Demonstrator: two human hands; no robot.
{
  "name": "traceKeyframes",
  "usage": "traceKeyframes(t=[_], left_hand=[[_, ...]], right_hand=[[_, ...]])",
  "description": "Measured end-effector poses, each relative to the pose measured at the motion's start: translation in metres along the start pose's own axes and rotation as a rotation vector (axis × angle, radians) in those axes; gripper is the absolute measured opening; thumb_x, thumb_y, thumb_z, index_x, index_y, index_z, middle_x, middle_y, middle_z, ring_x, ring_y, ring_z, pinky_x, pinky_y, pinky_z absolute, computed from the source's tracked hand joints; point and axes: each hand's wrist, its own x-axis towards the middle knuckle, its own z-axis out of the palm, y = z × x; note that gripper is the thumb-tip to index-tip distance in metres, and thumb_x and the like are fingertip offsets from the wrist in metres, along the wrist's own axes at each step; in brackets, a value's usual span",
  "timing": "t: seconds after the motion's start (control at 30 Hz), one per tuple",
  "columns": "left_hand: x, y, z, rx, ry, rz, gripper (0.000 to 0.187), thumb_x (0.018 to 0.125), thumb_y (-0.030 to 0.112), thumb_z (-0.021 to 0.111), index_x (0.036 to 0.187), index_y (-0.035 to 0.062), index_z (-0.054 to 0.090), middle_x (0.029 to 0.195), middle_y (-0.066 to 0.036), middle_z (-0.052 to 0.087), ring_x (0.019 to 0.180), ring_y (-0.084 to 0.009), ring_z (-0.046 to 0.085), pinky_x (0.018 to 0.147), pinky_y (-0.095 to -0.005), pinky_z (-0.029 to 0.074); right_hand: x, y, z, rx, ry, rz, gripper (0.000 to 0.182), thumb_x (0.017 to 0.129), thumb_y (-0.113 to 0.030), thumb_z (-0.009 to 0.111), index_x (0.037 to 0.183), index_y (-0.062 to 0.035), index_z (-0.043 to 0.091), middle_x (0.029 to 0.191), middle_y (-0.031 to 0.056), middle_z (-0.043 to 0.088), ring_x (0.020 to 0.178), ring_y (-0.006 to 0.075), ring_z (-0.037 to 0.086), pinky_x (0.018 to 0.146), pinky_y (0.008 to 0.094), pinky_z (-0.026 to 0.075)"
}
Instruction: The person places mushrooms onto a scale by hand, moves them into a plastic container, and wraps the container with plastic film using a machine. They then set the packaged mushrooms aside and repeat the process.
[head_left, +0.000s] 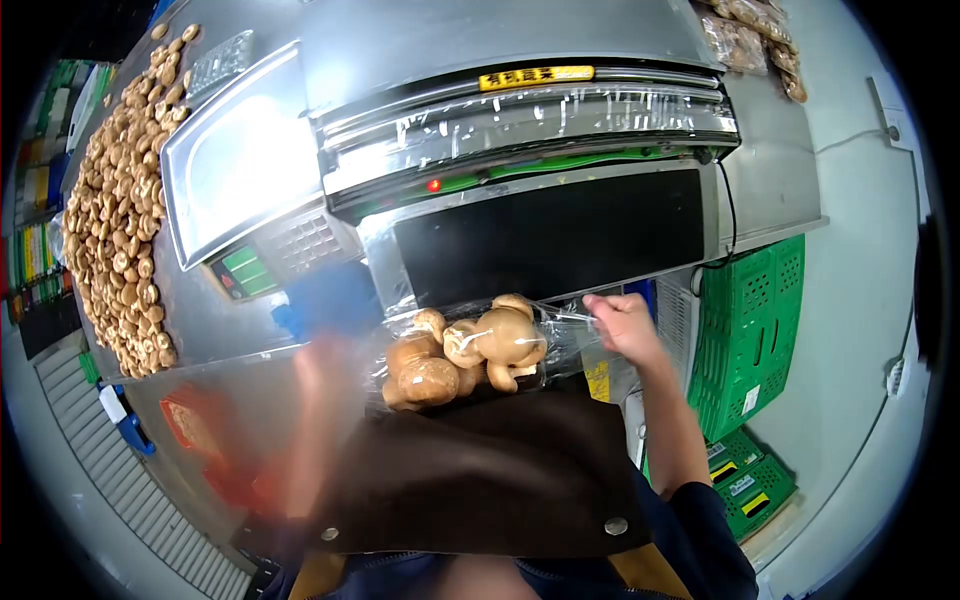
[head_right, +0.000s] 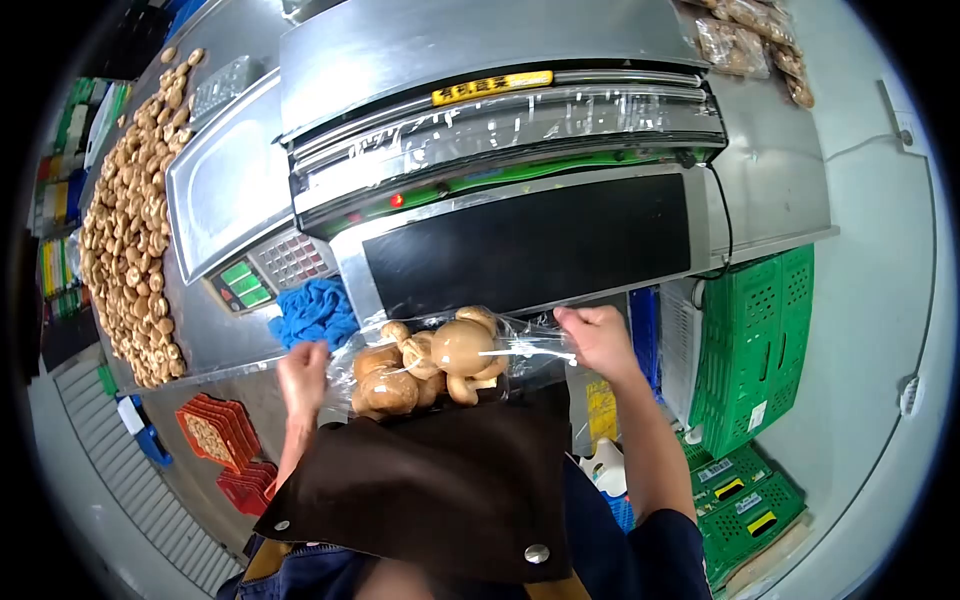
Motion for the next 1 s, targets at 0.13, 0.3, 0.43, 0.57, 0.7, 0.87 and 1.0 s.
traceKeyframes(t=[0.13,0.3,0.43,0.57,0.7,0.87,1.0], left_hand=[[-0.026,0.001,0.035,-0.301,-0.256,-0.211,0.017,0.090,0.017,0.063,0.085,0.0012,0.067,0.070,-0.001,0.059,0.059,-0.0125,0.054,0.050,-0.0290,0.041],[-0.012,0.058,0.037,-0.465,-0.191,0.420,0.009,0.092,0.008,0.057,0.098,0.0022,0.060,0.092,-0.007,0.060,0.076,-0.0140,0.056,0.063,-0.0264,0.045],[-0.015,0.112,-0.009,-1.161,-0.309,0.152,0.021,0.095,0.018,0.056,0.110,0.0035,0.052,0.089,-0.007,0.052,0.074,-0.0107,0.045,0.064,-0.0276,0.040],[0.008,0.143,-0.025,-0.747,-0.302,0.809,0.054,0.092,0.048,0.050,0.109,-0.0027,0.057,0.120,-0.024,0.050,0.082,-0.0226,0.056,0.069,-0.0319,0.045],[-0.012,0.173,-0.037,-1.197,-1.225,0.301,0.066,0.093,0.051,0.048,0.136,0.0018,0.042,0.142,-0.017,0.038,0.130,-0.0276,0.040,0.108,-0.0414,0.032],[-0.037,0.193,-0.066,-1.684,-1.626,-0.743,0.089,0.090,0.051,0.055,0.153,0.0054,0.011,0.159,-0.010,0.014,0.145,-0.0204,0.018,0.117,-0.0319,0.017],[-0.040,0.163,-0.039,-1.541,-1.472,-0.610,0.070,0.092,0.034,0.059,0.147,0.0060,0.025,0.150,-0.009,0.031,0.134,-0.0185,0.035,0.110,-0.0317,0.031]], right_hand=[[0.051,0.085,0.072,-0.628,0.011,-0.806,0.028,0.085,-0.023,0.065,0.065,-0.0026,0.064,0.061,0.0143,0.059,0.058,0.0151,0.058,0.054,0.0351,0.047],[0.034,0.046,0.157,0.068,-0.777,-1.047,0.030,0.079,-0.026,0.071,0.095,-0.0059,0.056,0.091,0.0029,0.060,0.076,0.0118,0.058,0.065,0.0293,0.048],[-0.057,-0.044,0.168,0.077,-1.138,-0.532,0.025,0.096,-0.021,0.046,0.093,-0.0001,0.059,0.078,0.0085,0.058,0.071,0.0152,0.055,0.069,0.0310,0.045],[-0.070,-0.039,0.181,-0.187,-1.189,-0.718,0.032,0.094,-0.026,0.046,0.112,-0.0020,0.059,0.108,0.0171,0.064,0.103,0.0239,0.061,0.091,0.0399,0.044],[-0.043,0.006,0.172,-0.358,-1.105,-0.922,0.038,0.095,-0.026,0.050,0.128,-0.0061,0.049,0.131,0.0134,0.051,0.123,0.0305,0.047,0.107,0.0418,0.033],[-0.068,-0.091,0.078,-0.300,-0.776,-0.560,0.036,0.094,-0.017,0.058,0.127,-0.0051,0.052,0.103,0.0089,0.064,0.082,0.0174,0.064,0.074,0.0293,0.051],[-0.099,-0.116,0.058,-0.734,-0.983,-0.753,0.055,0.090,-0.032,0.063,0.133,-0.0023,0.046,0.095,0.0097,0.067,0.071,0.0138,0.063,0.068,0.0293,0.051]])
